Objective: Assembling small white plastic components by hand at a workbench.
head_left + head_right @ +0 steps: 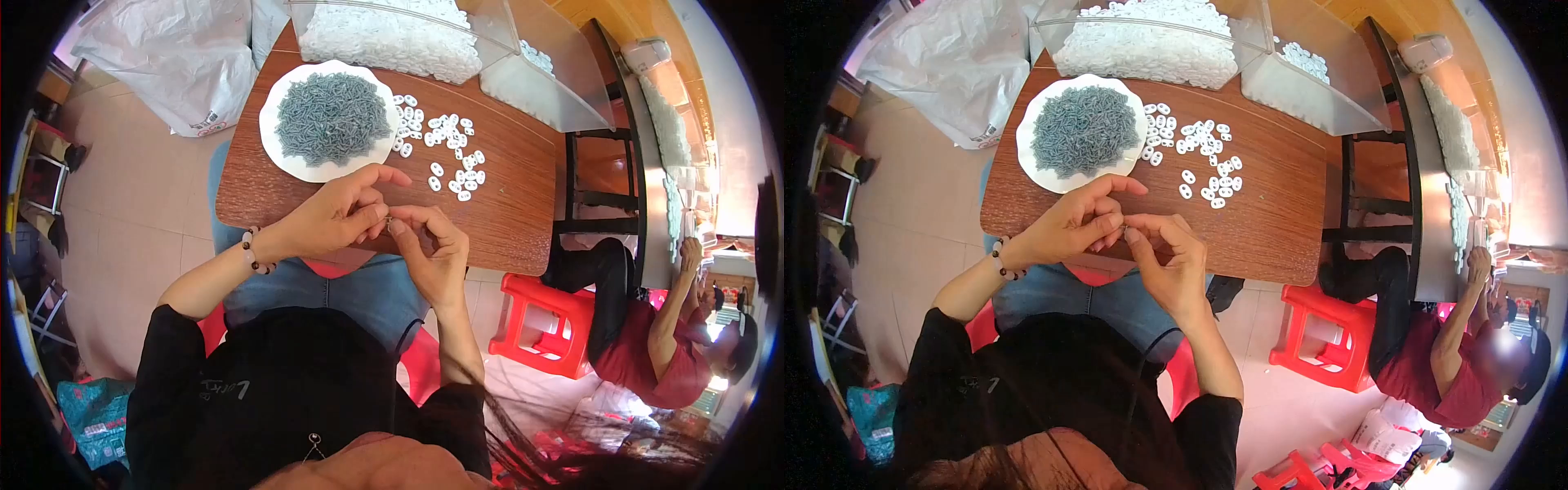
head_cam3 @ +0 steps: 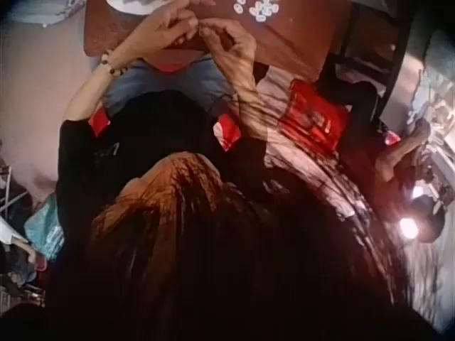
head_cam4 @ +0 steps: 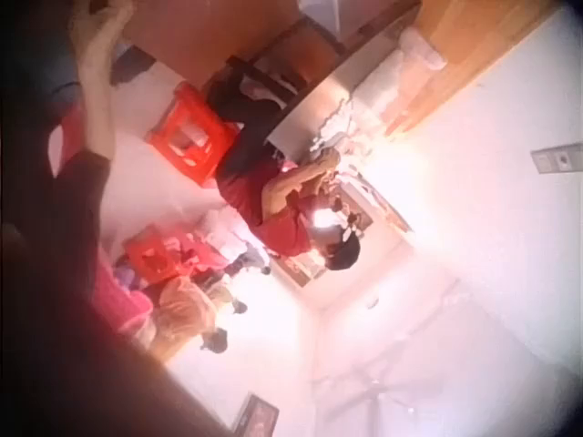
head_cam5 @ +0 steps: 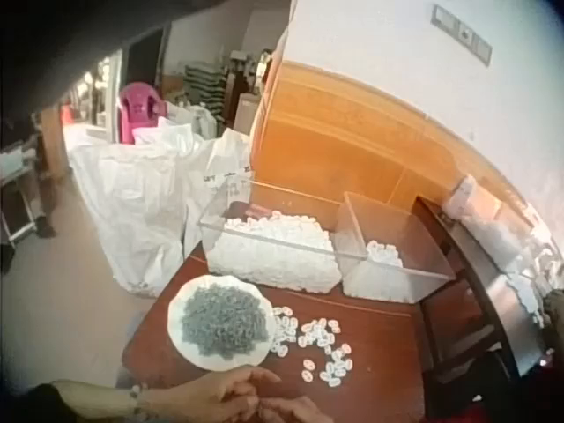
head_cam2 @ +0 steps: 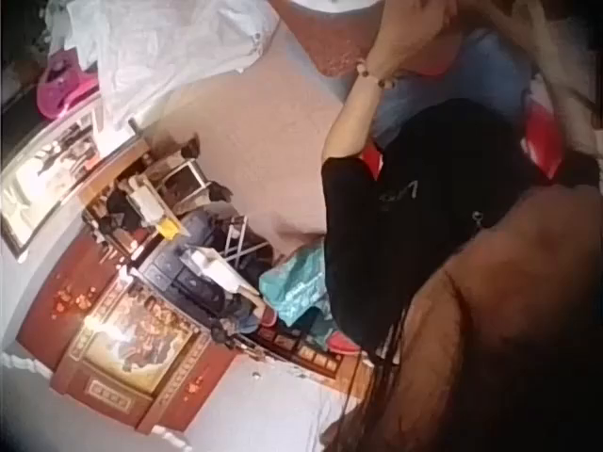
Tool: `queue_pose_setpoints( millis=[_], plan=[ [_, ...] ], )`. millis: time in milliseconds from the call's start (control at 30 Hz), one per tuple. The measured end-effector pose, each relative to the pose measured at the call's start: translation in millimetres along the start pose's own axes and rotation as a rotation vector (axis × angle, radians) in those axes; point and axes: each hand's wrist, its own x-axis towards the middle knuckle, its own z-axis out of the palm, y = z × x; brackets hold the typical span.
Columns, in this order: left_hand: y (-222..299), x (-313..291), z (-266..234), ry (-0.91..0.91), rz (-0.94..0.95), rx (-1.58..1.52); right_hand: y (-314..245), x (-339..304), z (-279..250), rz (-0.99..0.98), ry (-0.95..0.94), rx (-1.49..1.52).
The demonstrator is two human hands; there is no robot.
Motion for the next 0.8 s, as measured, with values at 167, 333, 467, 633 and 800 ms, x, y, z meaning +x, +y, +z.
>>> queue_pose_setpoints(
  millis=[167,333,467,633,800],
  plan=[
    [-15,2,4,0.028,0.109,0.025,8,-2,1,0.036,0.016,0.058],
    [-17,0,5,0.033,0.043,-0.027,13,-2,0,0.028,-0.010,0.090],
    [-21,1,2,0.078,0.042,-0.059,17,2,3,0.022,-0.034,0.107],
    [-17,-1,6,0.128,0.031,-0.062,14,4,3,0.008,-0.051,0.081],
    [-24,-1,5,0.193,0.038,0.099,27,5,7,0.035,-0.077,0.133]
  ],
)
